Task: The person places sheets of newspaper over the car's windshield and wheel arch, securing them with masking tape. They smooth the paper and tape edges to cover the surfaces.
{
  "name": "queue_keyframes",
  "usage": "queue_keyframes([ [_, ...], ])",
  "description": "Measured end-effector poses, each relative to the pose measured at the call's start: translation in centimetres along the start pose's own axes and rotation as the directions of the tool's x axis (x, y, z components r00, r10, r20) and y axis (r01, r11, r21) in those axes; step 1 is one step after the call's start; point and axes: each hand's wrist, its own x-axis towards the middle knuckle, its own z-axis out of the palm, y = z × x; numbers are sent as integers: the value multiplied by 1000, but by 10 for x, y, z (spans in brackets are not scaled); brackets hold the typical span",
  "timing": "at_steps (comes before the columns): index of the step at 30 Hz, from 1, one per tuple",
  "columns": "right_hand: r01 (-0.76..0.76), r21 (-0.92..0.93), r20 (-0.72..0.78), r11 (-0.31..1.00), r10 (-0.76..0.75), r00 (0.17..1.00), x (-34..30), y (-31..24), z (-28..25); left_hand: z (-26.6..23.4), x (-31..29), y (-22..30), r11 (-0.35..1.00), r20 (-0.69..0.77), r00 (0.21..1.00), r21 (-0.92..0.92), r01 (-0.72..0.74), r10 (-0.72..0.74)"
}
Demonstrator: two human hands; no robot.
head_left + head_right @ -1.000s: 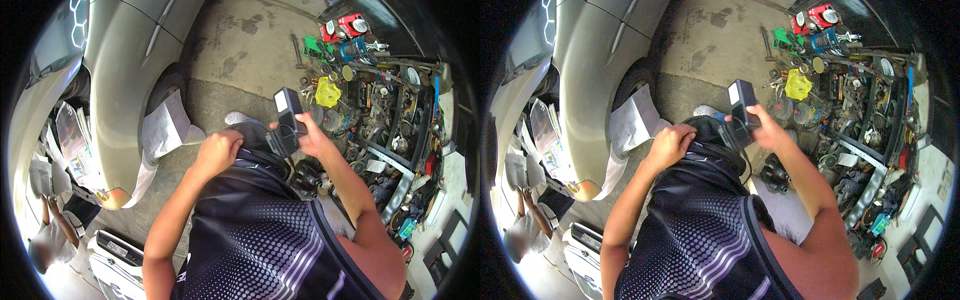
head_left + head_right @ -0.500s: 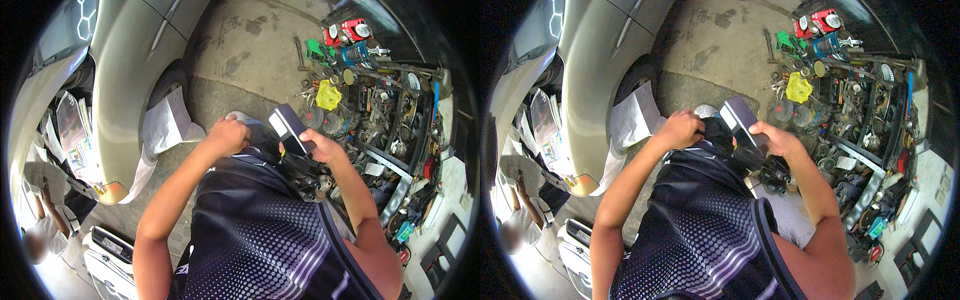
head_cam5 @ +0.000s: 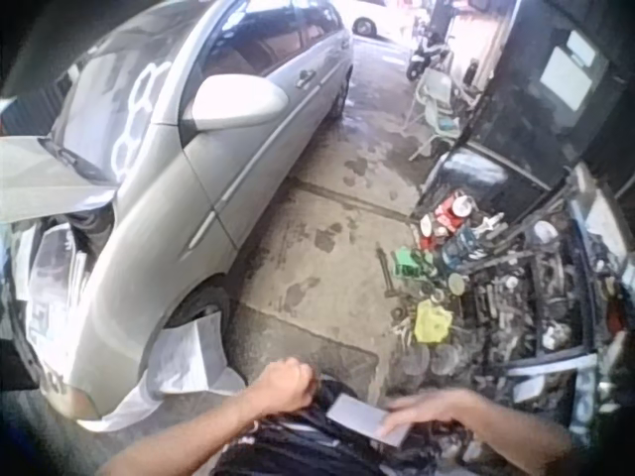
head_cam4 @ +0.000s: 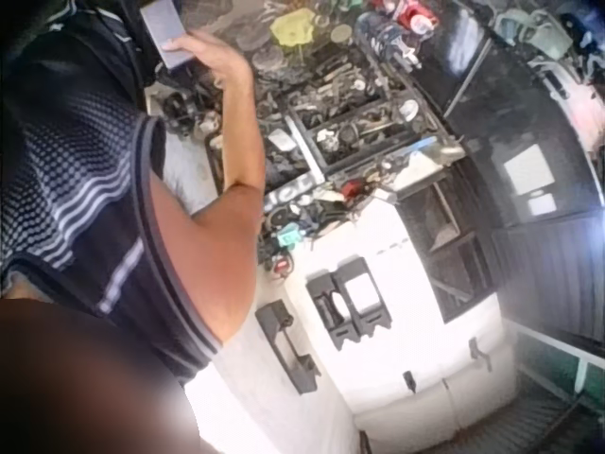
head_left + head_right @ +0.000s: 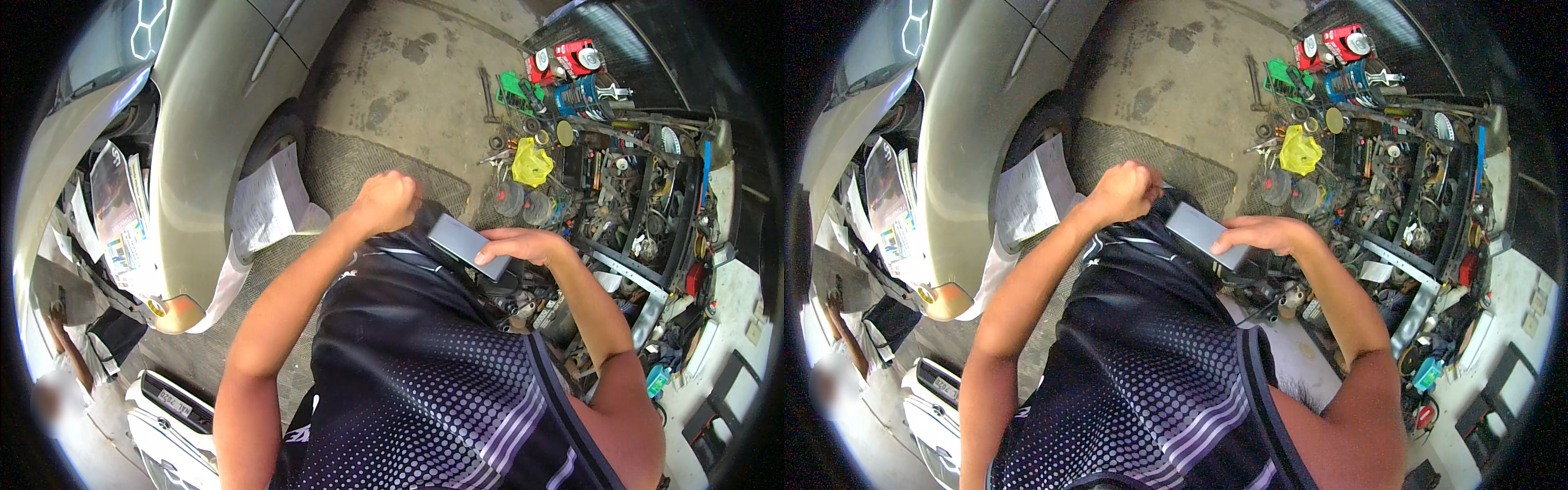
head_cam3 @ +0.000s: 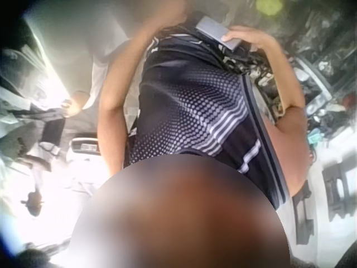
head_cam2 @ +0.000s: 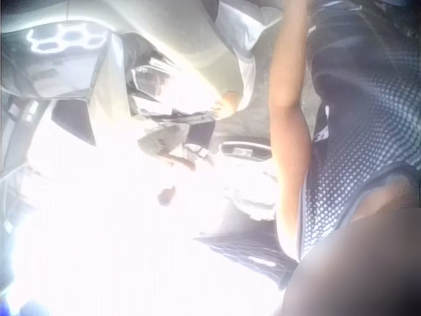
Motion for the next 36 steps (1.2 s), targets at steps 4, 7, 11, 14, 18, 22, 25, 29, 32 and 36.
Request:
queue_keyframes([
  [4, -70, -162, -43, 984, 63, 997, 12, -20, 9, 6, 0, 5, 983, -37, 998, -177, -51, 45],
  [7, -43, -269, 26, 962, 51, 998, 18, -37, 14, 6, 0, 9, 972, 12, 1000, -236, -2, 5],
  [11, -80, -430, -101, 899, 40, 994, 18, -42, 22, -3, -16, 15, 940, -258, 931, -153, -304, 259],
  [14, -207, -415, -287, 886, 89, 954, 24, -31, 30, 0, -36, 25, 940, -265, 902, 125, -318, 340],
  [18, -200, -144, -321, 969, 146, 936, 46, -18, 31, 19, -39, 42, 938, -207, 915, 87, -335, 346],
  [22, -144, 342, -10, 929, 157, 988, 44, -8, 10, 22, -36, 24, 977, -326, 921, 100, -189, 211],
  [25, 36, 342, -121, 939, 5, 993, 29, 13, 14, 25, -36, 9, 988, -367, 918, 94, -125, 151],
  [29, 279, 392, -110, 877, -257, 960, 26, 39, 26, 33, -28, 4, 986, -387, 909, 6, -168, 157],
  [32, 327, 411, -117, 851, -306, 945, 30, 53, 29, 39, -20, 12, 979, -338, 920, 19, -204, 198],
  [36, 315, 294, -191, 903, -267, 945, 30, 70, 36, 46, -16, 26, 975, -259, 940, 74, -210, 222],
])
